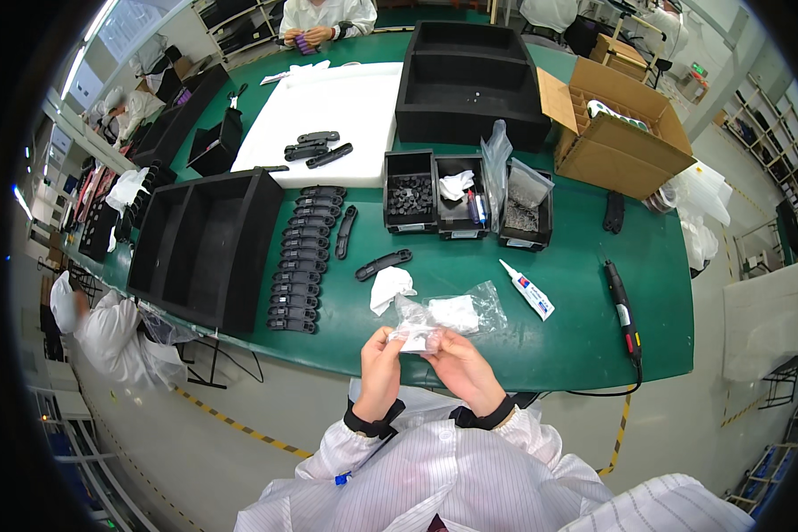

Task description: The recorder is assembling small black electronic components, applying adhesive, and placing them in storage trays.

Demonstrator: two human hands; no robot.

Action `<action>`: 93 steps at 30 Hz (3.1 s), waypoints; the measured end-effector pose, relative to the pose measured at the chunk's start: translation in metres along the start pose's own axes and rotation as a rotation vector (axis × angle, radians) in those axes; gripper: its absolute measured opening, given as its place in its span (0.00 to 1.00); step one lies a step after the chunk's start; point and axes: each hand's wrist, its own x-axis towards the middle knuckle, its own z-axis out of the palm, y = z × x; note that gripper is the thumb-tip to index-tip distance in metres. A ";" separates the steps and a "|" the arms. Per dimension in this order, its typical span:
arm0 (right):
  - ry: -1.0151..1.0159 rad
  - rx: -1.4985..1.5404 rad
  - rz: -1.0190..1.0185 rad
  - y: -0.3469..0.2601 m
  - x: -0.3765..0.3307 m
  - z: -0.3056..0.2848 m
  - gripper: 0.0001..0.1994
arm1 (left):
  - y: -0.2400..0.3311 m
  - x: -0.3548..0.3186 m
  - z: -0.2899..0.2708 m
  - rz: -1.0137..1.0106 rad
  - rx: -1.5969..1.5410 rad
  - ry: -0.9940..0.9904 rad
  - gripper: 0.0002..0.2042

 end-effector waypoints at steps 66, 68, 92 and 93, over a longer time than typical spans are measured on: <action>0.069 -1.802 -0.595 -0.032 -0.002 0.043 0.19 | 0.012 0.003 0.028 0.617 1.037 -0.006 0.20; 0.058 -1.807 -0.585 -0.035 0.000 0.043 0.19 | 0.012 0.005 0.027 0.621 1.025 0.006 0.20; 0.029 -1.822 -0.601 -0.044 0.028 0.051 0.17 | 0.023 0.040 0.023 0.591 0.939 -0.007 0.17; 0.029 -1.825 -0.603 -0.048 0.029 0.052 0.17 | 0.022 0.041 0.022 0.621 0.940 0.008 0.17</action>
